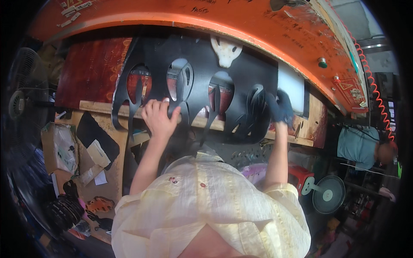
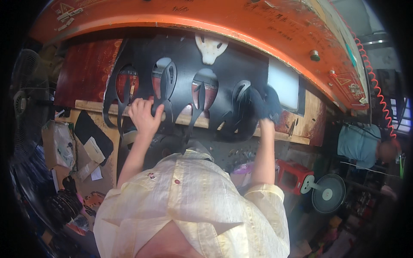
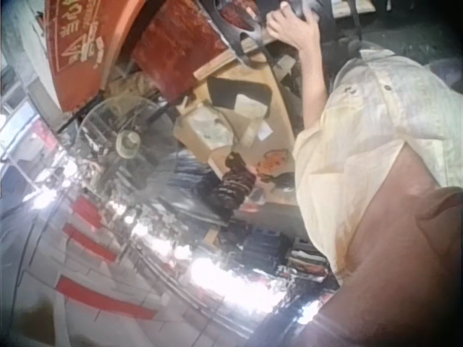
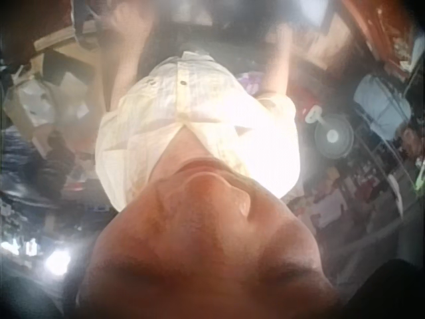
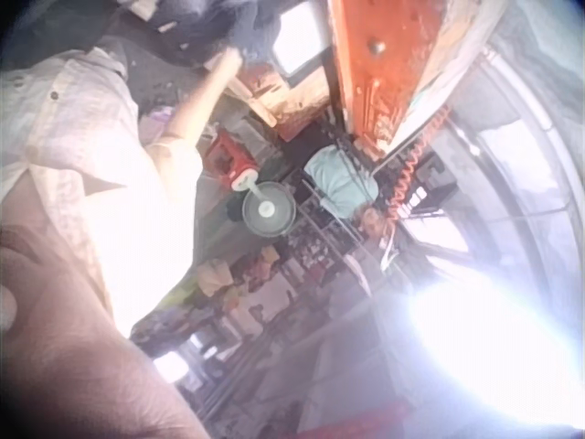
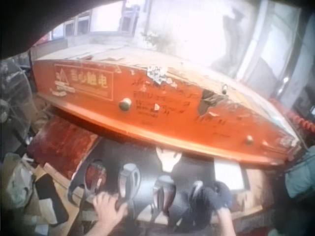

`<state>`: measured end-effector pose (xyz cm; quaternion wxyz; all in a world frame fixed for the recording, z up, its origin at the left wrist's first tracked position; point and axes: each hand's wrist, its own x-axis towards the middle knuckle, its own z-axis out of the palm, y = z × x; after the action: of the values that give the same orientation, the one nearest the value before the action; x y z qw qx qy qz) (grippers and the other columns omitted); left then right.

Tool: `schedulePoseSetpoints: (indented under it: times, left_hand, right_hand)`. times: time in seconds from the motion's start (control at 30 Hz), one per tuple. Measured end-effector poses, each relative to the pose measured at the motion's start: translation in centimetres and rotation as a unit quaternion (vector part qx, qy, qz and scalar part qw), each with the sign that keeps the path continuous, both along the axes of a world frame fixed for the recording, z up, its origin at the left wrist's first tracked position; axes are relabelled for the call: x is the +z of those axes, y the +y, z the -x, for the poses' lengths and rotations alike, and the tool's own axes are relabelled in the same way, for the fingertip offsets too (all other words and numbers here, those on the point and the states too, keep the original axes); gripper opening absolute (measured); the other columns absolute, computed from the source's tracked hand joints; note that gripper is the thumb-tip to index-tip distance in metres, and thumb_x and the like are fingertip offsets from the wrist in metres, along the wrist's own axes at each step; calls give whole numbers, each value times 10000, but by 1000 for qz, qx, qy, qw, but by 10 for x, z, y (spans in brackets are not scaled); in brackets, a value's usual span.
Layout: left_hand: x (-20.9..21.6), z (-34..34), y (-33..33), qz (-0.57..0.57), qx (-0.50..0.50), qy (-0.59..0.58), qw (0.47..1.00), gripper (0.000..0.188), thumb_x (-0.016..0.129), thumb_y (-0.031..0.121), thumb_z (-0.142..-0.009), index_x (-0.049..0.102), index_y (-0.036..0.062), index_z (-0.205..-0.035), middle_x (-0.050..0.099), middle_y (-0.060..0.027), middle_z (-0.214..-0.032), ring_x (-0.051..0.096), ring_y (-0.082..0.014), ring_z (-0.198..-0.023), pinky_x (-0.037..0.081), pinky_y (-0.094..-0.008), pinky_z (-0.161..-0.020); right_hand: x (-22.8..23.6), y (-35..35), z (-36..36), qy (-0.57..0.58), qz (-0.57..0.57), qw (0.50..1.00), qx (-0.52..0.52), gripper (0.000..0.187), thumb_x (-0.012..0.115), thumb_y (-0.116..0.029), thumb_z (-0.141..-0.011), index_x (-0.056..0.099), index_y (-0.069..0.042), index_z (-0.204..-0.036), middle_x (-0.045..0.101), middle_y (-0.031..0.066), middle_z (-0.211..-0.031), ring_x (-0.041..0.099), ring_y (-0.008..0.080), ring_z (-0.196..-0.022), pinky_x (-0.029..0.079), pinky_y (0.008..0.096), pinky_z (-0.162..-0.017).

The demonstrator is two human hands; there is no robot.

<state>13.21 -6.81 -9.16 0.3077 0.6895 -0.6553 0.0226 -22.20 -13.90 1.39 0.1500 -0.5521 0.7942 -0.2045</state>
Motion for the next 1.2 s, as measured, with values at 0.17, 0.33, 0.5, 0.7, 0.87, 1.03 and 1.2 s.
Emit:
schedulePoseSetpoints:
  times: [0.17, 0.33, 0.5, 0.7, 0.87, 1.03, 1.2]
  left_hand:
    - [-13, 0, 56, 25, 17, 9, 999, 443, 624, 484, -791, 631, 88, -988, 582, -67, -975, 501, -276, -1070, 304, -454, -942]
    - [-20, -5, 105, 31, 11, 27, 999, 409, 618, 479, -796, 631, 94, -933, 610, -4, -1061, 521, -236, -1080, 311, -420, -946]
    - [-24, -7, 143, 38, 6, 34, 999, 408, 632, 466, -784, 630, 88, -939, 612, -7, -1075, 525, -239, -1091, 295, -423, -964]
    - [-26, -7, 160, 73, 19, 26, 997, 411, 608, 488, -790, 646, 95, -907, 627, 1, -1040, 558, -230, -1041, 313, -420, -965]
    - [-28, -9, 163, 79, 13, 29, 996, 433, 595, 515, -788, 658, 101, -900, 638, 2, -1014, 578, -227, -1011, 349, -409, -937]
    - [-25, -12, 165, 50, -10, 29, 998, 430, 608, 506, -775, 655, 102, -915, 634, -1, -1026, 584, -239, -1001, 372, -396, -892]
    - [4, -30, 155, 51, -87, 140, 985, 203, 752, 155, -669, 624, 88, -811, 619, -46, -955, 583, -270, -905, 425, -387, -800]
  right_hand:
    - [2, -63, -109, 150, 88, 973, 151, 930, 708, -587, -651, 486, 15, -1323, 492, 272, -1324, 457, 394, -1255, 405, 412, -1025]
    - [-13, -86, -177, 173, -49, 980, 87, 1163, 674, -796, -514, 408, -107, -1412, 439, 262, -1342, 462, 408, -1241, 418, 451, -999]
    - [-23, -67, -196, 207, -106, 971, 48, 1188, 699, -777, -501, 359, -136, -1442, 412, 225, -1366, 461, 383, -1242, 427, 439, -988]
    - [-1, -51, -187, 150, -138, 976, 81, 1134, 740, -697, -506, 394, -135, -1428, 423, 228, -1373, 474, 391, -1239, 435, 421, -991]
    - [-13, -41, -134, -67, -48, 993, 86, 910, 769, -463, -610, 475, -45, -1362, 534, 236, -1302, 552, 334, -1171, 452, 383, -963]
    - [-3, -18, -24, -156, 33, 983, -94, 408, 647, -62, -744, 610, 11, -1143, 668, 138, -968, 635, 199, -715, 512, 313, -598]
    - [4, -23, -10, -127, 26, 992, -6, 660, 771, -272, -773, 499, 52, -1279, 656, 179, -1056, 653, 222, -882, 525, 312, -741]
